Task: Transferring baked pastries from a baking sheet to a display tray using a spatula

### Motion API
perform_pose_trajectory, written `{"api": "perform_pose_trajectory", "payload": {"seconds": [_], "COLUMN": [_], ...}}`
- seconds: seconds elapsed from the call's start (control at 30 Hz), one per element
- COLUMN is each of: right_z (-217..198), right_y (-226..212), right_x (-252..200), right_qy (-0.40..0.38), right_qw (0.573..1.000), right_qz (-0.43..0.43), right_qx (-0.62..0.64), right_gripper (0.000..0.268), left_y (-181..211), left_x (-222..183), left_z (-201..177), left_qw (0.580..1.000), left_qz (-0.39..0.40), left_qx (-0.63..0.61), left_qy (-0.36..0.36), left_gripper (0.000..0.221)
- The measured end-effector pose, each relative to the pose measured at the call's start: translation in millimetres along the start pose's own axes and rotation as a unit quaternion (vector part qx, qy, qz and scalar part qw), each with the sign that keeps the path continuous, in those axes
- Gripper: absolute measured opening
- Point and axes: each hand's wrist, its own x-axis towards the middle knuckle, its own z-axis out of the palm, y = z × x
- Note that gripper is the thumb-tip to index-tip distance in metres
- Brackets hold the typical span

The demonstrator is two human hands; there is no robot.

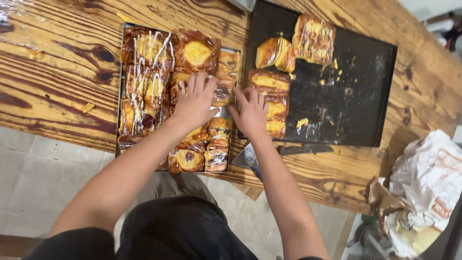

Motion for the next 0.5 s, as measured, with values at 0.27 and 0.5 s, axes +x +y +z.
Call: {"api": "perform_pose_trajectory", "payload": {"seconds": [0.27, 0.5], "right_z": [-26, -9], "right_y": [16, 18], "right_x": [-23, -66], "right_qy": [0.015, 0.004], "right_qw": [0.999, 0.978], "right_qz": [-0.009, -0.079], "right_qx": [0.038, 0.192], "right_gripper": [0.044, 0.038], "left_y": [-74, -137], "left_x": [-160, -370], "left_z": [-25, -13], "left_qw": [0.983, 0.867], "left_qz": [-0.037, -0.409], "left_qx": [-0.075, -0.221], "left_qy": [0.164, 0.177], "left_gripper": [0.045, 0.039]}}
